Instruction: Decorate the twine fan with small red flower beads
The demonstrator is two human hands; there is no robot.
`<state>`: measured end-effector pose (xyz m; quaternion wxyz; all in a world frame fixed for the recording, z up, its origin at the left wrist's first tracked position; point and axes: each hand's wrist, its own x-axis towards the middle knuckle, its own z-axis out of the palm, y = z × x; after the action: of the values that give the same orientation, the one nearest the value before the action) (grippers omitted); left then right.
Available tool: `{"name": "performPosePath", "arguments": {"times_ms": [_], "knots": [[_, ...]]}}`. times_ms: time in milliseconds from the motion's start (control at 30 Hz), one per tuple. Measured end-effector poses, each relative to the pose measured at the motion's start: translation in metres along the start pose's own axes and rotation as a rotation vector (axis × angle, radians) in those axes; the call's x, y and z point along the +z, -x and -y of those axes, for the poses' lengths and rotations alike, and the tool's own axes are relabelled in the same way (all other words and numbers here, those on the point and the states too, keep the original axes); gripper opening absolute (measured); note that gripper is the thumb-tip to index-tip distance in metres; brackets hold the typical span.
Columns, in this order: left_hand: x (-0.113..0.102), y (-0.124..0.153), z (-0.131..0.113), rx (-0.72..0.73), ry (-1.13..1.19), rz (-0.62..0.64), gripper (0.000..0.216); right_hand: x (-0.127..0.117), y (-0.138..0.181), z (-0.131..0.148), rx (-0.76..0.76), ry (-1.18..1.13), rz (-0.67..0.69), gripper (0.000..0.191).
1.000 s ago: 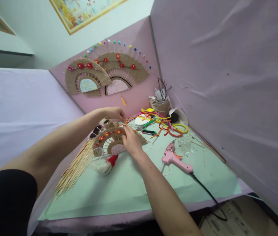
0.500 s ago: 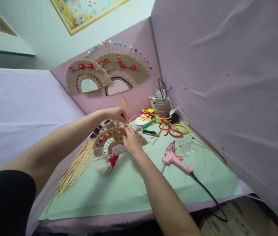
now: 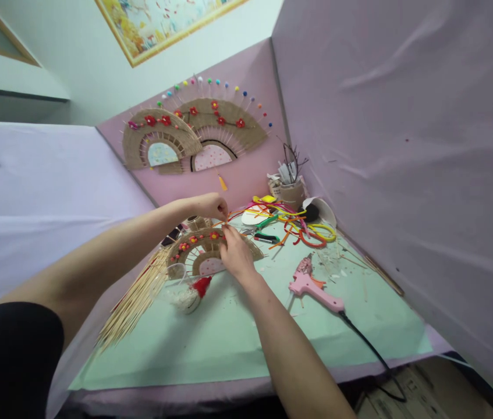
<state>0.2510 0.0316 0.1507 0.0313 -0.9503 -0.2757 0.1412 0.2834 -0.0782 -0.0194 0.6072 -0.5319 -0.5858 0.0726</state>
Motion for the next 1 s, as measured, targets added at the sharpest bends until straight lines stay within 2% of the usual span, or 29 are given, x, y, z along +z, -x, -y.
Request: {"name": "performPosePath", "arguments": {"times_ms": [200,467,767,1000], "knots": [[0.001,0.0,0.001,0.027,-0.02,-0.049,0.016,0.001,0.0,-0.001,-0.003,0.002,-0.001,0.051],[0.0,0.003,0.008,0.061,0.089,-0.019,0.019,0.002,0.0,-0.002,-0.017,-0.008,-0.013,0.051],[0.001,0.004,0.011,0.101,0.103,0.026,0.024,0.002,0.001,-0.003,-0.011,-0.007,-0.014,0.052],[0.002,0.005,0.009,0.114,0.142,-0.012,0.018,0.002,0.001,-0.003,-0.017,-0.009,-0.012,0.051]]}}
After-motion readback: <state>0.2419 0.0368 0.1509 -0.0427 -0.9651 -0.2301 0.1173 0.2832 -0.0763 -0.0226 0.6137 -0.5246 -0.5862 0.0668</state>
